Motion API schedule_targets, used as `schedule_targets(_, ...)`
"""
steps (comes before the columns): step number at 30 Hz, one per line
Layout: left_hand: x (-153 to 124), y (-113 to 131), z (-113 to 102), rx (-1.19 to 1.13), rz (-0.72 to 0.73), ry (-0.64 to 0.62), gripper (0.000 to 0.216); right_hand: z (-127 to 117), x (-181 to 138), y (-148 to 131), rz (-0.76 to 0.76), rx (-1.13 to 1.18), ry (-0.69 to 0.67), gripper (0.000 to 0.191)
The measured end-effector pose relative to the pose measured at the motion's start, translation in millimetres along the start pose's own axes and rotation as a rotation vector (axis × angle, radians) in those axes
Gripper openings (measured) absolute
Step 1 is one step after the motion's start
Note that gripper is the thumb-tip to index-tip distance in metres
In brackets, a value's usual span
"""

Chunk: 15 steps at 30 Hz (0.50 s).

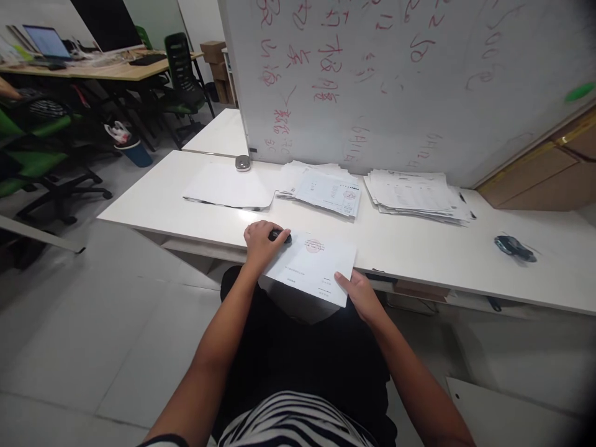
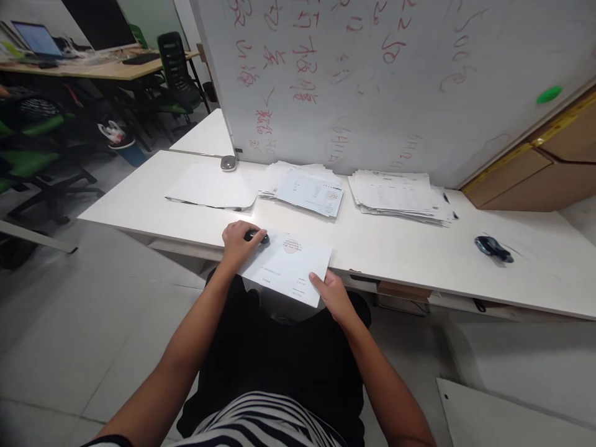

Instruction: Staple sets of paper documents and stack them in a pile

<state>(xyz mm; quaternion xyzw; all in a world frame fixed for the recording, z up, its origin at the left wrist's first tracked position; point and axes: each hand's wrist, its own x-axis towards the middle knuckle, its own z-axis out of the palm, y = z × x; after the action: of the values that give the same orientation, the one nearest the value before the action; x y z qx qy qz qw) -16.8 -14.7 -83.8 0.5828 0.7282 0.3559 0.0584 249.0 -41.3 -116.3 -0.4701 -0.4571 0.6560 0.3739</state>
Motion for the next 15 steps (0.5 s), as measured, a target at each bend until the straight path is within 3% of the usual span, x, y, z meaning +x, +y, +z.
schedule_targets(9,-2,8,3,0.094,0.0,-0.056,0.017,-3,3,15,-0.001,-0.023,0.014,0.049)
schedule_targets(15,-2,3,-1,0.059,0.008,-0.041,0.025,1,0,23,-0.003,0.025,0.034,0.046)
